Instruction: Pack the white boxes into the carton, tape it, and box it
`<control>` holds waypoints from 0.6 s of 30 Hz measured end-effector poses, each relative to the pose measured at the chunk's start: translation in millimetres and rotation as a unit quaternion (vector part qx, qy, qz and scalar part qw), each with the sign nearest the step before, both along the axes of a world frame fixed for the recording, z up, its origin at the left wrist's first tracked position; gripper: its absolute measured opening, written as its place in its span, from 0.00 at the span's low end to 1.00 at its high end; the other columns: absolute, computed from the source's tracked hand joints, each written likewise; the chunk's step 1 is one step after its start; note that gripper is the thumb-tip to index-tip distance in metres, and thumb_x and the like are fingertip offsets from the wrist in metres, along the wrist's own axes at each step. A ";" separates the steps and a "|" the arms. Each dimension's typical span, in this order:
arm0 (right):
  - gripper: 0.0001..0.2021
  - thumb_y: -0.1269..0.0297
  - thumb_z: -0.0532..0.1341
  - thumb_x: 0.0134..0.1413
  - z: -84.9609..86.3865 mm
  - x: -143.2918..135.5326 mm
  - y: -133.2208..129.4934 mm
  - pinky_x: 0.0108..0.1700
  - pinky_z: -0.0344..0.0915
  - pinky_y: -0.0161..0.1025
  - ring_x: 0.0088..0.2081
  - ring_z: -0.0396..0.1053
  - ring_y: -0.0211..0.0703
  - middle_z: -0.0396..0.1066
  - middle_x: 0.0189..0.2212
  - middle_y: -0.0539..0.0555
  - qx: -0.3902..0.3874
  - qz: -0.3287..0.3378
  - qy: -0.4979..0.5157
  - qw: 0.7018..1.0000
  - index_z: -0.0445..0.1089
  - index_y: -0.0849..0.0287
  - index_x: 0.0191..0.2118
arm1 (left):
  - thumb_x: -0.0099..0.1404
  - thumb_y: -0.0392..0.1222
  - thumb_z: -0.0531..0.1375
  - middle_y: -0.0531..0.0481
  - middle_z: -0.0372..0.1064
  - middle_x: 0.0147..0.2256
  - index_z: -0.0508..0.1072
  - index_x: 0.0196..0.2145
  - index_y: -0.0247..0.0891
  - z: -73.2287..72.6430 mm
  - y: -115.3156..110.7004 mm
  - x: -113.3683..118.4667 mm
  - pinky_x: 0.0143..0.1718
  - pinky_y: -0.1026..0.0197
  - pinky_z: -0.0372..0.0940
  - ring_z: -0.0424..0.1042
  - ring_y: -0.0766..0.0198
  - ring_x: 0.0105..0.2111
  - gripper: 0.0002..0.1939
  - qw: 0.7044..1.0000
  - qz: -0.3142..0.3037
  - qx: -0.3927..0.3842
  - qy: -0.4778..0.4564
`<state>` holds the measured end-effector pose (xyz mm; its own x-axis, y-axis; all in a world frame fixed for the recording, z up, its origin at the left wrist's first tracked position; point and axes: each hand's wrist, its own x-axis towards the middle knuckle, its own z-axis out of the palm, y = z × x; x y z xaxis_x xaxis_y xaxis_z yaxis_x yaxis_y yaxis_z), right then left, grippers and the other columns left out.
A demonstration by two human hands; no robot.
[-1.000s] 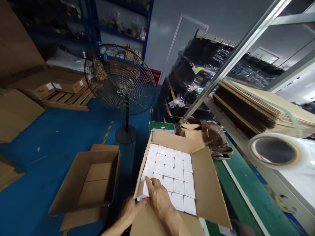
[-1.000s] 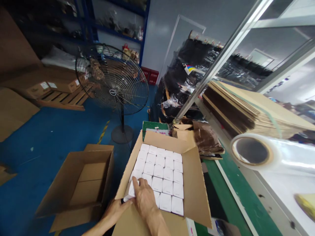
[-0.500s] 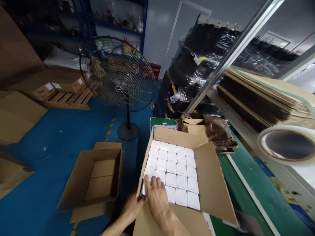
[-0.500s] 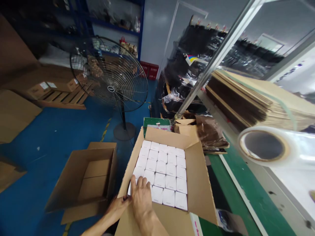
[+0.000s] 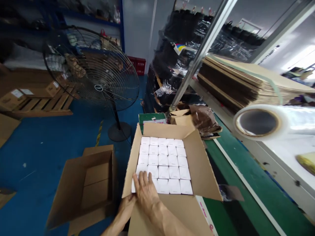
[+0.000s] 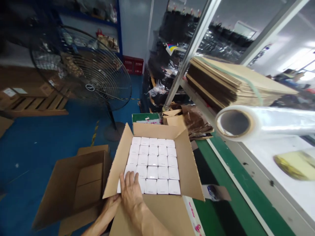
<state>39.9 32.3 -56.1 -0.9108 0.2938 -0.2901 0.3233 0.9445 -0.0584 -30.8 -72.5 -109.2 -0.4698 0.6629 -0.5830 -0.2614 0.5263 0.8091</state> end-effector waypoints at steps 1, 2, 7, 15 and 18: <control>0.40 0.62 0.56 0.64 0.6 3.3 3.1 0.70 0.51 0.70 0.73 0.43 0.71 0.45 0.72 0.77 -0.017 0.006 0.021 1.000 0.37 0.74 0.73 | 0.47 0.72 0.63 0.41 0.81 0.32 0.78 0.26 0.39 -0.4 1.3 -0.9 0.52 0.46 0.70 0.77 0.38 0.45 0.30 1.000 -0.012 0.013 -0.003; 0.41 0.59 0.56 0.65 2.1 6.1 6.1 0.72 0.45 0.70 0.74 0.35 0.70 0.39 0.73 0.75 -0.037 0.014 0.046 0.998 0.36 0.75 0.72 | 0.47 0.72 0.63 0.41 0.82 0.33 0.78 0.26 0.39 -0.5 2.3 -2.1 0.54 0.46 0.68 0.77 0.38 0.46 0.30 0.999 -0.022 0.026 -0.005; 0.36 0.55 0.47 0.69 10.3 12.3 15.4 0.74 0.36 0.69 0.75 0.27 0.61 0.34 0.74 0.70 -0.111 0.030 0.144 0.983 0.39 0.77 0.72 | 0.55 0.67 0.63 0.43 0.82 0.38 0.81 0.31 0.40 -0.5 -6.3 -11.7 0.63 0.49 0.62 0.74 0.43 0.52 0.26 0.996 -0.050 0.050 -0.057; 0.35 0.53 0.46 0.71 -11.9 18.1 11.0 0.72 0.47 0.69 0.74 0.40 0.64 0.42 0.74 0.68 -0.078 0.018 0.195 0.977 0.38 0.71 0.73 | 0.57 0.60 0.64 0.48 0.82 0.35 0.80 0.29 0.40 8.2 -16.7 -18.8 0.53 0.51 0.70 0.77 0.46 0.47 0.19 0.985 -0.019 0.034 -0.167; 0.34 0.53 0.45 0.71 -17.3 17.7 12.9 0.71 0.51 0.69 0.73 0.46 0.64 0.49 0.73 0.68 -0.040 0.032 0.198 0.979 0.40 0.71 0.72 | 0.58 0.58 0.63 0.48 0.82 0.37 0.81 0.31 0.40 3.5 -17.0 -20.1 0.54 0.53 0.69 0.77 0.48 0.48 0.18 0.985 -0.024 0.027 -0.171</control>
<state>57.6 45.2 -73.3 -0.9723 0.2232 0.0700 0.2007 0.9496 -0.2409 -50.9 -89.5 -105.7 -0.2189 0.7136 -0.6655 -0.4986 0.5044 0.7049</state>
